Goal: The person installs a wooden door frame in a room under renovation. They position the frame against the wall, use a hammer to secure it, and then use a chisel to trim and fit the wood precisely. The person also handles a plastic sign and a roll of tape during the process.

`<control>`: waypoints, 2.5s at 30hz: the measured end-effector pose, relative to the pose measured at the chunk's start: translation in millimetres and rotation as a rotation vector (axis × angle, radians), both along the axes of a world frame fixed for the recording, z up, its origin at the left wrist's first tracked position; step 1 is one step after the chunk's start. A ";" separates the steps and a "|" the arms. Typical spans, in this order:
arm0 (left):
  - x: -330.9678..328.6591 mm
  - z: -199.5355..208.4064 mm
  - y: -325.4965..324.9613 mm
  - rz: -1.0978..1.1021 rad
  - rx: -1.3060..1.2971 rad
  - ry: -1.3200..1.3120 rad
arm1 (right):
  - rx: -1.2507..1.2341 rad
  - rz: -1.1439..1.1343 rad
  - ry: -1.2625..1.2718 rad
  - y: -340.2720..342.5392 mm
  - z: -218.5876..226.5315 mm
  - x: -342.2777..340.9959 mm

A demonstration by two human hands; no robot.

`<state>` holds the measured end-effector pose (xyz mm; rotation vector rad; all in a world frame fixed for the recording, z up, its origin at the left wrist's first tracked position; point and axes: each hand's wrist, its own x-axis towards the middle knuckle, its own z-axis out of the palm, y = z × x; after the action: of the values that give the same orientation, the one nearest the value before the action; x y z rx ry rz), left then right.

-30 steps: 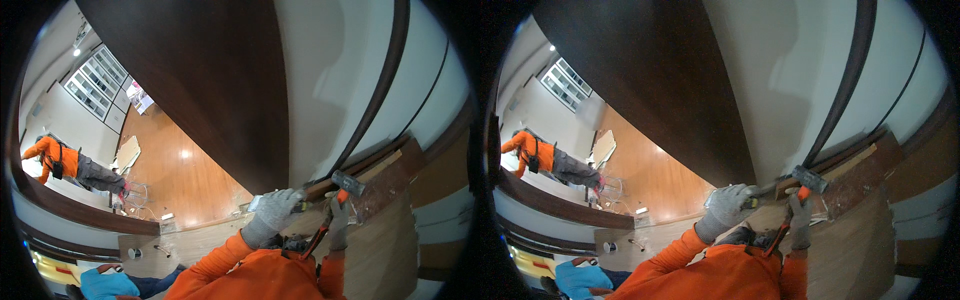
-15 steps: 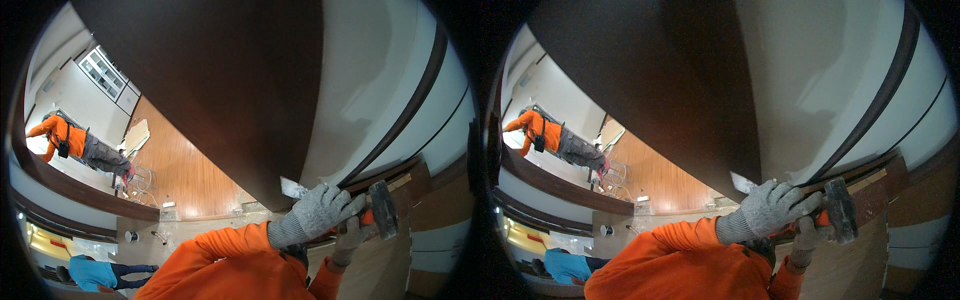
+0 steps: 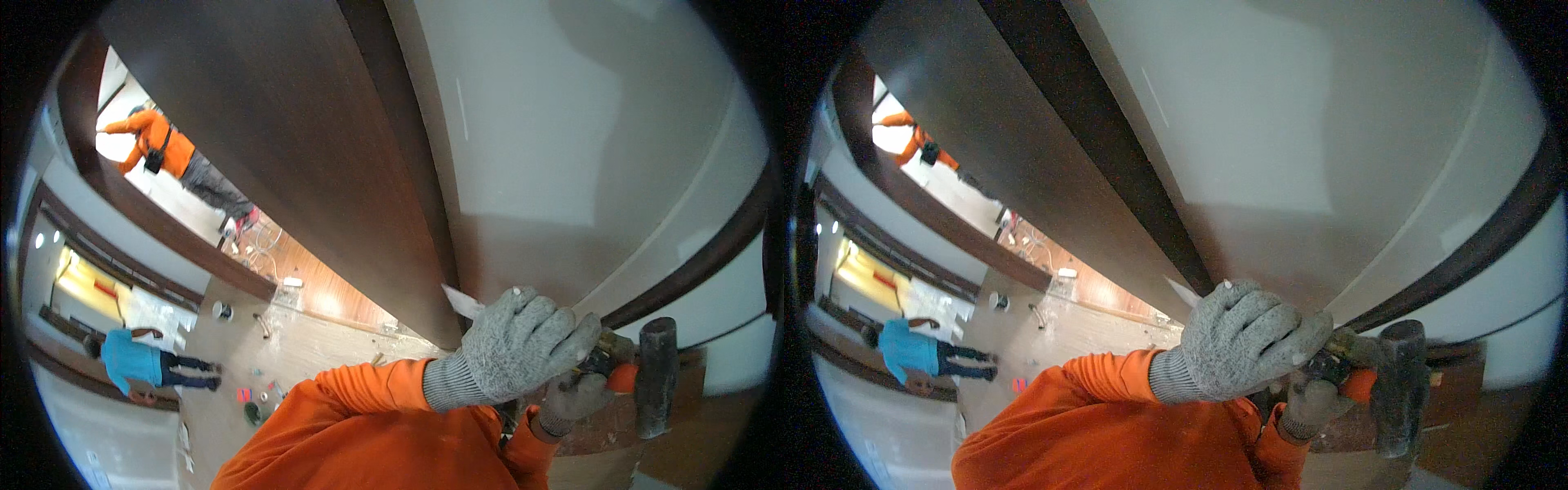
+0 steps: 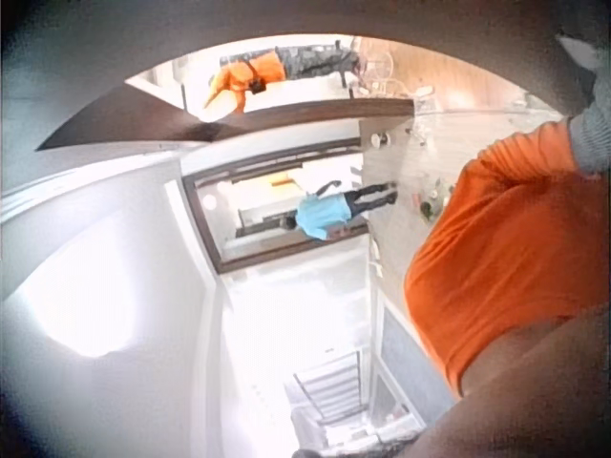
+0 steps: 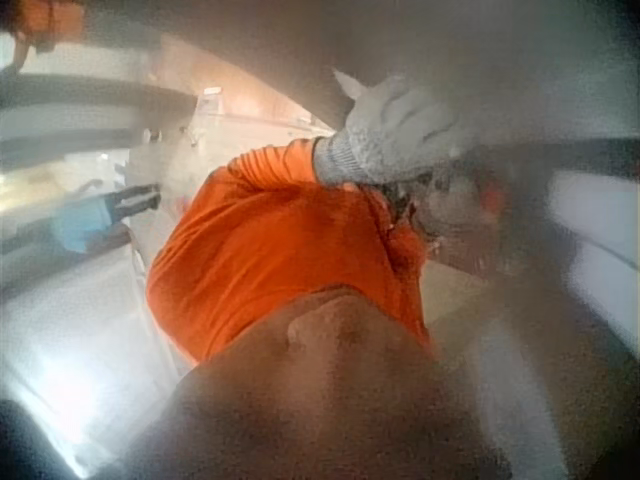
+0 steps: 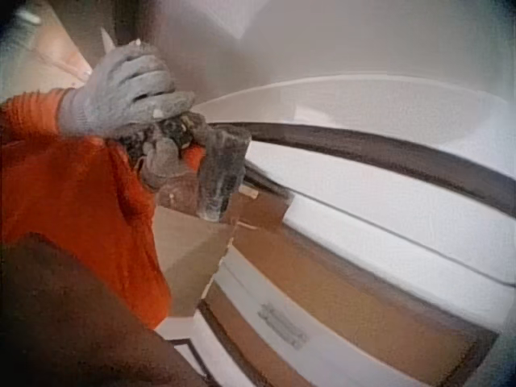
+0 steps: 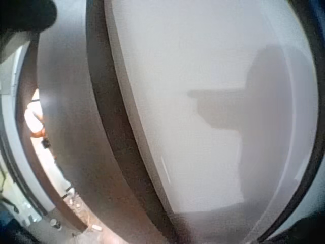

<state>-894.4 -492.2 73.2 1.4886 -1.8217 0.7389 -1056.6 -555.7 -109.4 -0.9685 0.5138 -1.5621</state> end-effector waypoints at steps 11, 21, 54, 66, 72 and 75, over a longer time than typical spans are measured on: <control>10.4 55.9 -40.6 0.216 -0.209 -0.187 | -0.650 -0.095 0.420 -109.5 43.8 -5.6; 33.9 47.1 -53.0 0.324 -0.263 -0.187 | -0.140 0.269 -0.080 -91.2 95.0 39.7; 29.4 43.8 -54.7 0.191 -0.374 -0.109 | -1.202 -0.509 0.677 -100.2 132.7 28.5; 29.1 48.2 -53.6 0.204 -0.361 -0.119 | -1.047 -0.255 0.581 -106.9 118.4 18.7; 31.7 39.8 -55.0 0.165 -0.380 -0.109 | -0.956 -0.214 0.435 -101.7 115.5 22.6; 30.6 41.6 -54.2 0.177 -0.381 -0.116 | -0.883 -0.173 0.518 -113.8 92.8 3.5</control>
<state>-863.9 -546.5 114.7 1.3835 -1.5320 1.2074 -1053.0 -669.4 -16.6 -2.0785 0.2384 -1.7107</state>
